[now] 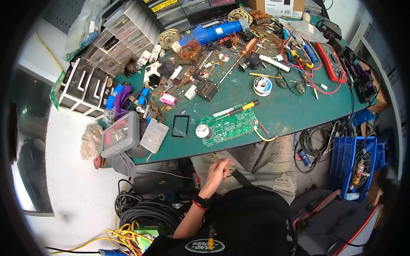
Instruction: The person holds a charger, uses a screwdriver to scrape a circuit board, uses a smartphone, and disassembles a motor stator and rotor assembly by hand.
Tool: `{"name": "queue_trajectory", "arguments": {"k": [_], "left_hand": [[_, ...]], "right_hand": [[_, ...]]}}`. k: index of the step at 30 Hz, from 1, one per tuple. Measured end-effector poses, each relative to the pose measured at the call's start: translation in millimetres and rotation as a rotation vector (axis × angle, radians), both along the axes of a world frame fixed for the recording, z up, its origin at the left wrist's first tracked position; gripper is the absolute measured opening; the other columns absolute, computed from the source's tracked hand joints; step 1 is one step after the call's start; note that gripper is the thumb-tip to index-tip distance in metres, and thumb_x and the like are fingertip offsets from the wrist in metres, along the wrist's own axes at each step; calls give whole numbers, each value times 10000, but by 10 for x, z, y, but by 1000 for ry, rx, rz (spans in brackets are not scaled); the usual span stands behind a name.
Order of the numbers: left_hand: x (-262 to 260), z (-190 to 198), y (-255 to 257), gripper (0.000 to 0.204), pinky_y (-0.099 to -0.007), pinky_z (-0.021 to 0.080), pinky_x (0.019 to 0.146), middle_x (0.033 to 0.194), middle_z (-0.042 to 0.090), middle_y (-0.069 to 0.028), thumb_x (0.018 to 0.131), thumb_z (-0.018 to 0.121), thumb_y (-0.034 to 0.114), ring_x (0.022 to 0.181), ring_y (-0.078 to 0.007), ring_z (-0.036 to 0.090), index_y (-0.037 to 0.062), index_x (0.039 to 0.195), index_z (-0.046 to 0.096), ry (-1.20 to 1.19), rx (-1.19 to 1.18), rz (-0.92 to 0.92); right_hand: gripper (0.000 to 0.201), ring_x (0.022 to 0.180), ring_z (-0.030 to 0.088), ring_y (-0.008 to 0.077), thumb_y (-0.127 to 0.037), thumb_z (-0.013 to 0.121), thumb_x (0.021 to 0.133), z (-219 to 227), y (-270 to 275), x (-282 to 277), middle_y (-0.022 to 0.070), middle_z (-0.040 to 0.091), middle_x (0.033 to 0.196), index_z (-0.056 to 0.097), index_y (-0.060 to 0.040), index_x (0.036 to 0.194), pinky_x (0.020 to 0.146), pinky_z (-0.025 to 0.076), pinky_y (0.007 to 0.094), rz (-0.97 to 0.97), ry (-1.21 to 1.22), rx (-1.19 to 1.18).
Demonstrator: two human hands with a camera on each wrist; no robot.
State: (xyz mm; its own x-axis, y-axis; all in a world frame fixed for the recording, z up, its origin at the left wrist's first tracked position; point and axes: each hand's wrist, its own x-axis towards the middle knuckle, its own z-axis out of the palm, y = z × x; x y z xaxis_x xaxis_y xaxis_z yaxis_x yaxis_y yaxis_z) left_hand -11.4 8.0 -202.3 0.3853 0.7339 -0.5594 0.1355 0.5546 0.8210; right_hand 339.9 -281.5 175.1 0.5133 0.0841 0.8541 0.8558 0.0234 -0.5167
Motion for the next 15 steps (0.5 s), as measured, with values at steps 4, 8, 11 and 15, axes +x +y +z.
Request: {"name": "queue_trajectory", "arguments": {"k": [4, 8, 11, 15], "left_hand": [[-229, -102, -67, 433, -240, 376, 457, 560, 397, 59, 972, 508, 432, 485, -48, 386, 36, 976, 682, 45, -72, 63], [-413, -25, -52, 430, -256, 401, 468, 556, 421, 47, 965, 512, 421, 488, -63, 433, 33, 944, 696, 228, 9, 54], [-373, 1, 15, 422, -261, 393, 459, 545, 423, 49, 965, 509, 401, 484, -65, 442, 24, 917, 694, 304, 50, 125], [-199, 88, 67, 390, -252, 366, 445, 540, 403, 59, 967, 521, 365, 483, -47, 409, 12, 921, 681, 272, 121, 81]], "right_hand": [[297, 615, 486, 105, -228, 515, 926, -1827, -671, 742, 32, 585, 742, 640, 37, 879, 559, 400, 250, 352, 589, -212], [333, 447, 280, 71, -222, 517, 900, -3470, 25, 593, -57, 316, 539, 361, -172, 610, 411, 204, 259, 1, 1023, -58], [356, 366, 295, 70, -222, 525, 916, -4331, 50, 449, -46, 342, 467, 414, -155, 585, 341, 222, 260, -34, 1089, -23], [370, 357, 298, 64, -196, 535, 917, -4173, 52, 428, -49, 330, 457, 397, -140, 578, 331, 225, 249, 73, 1101, -36]]}}
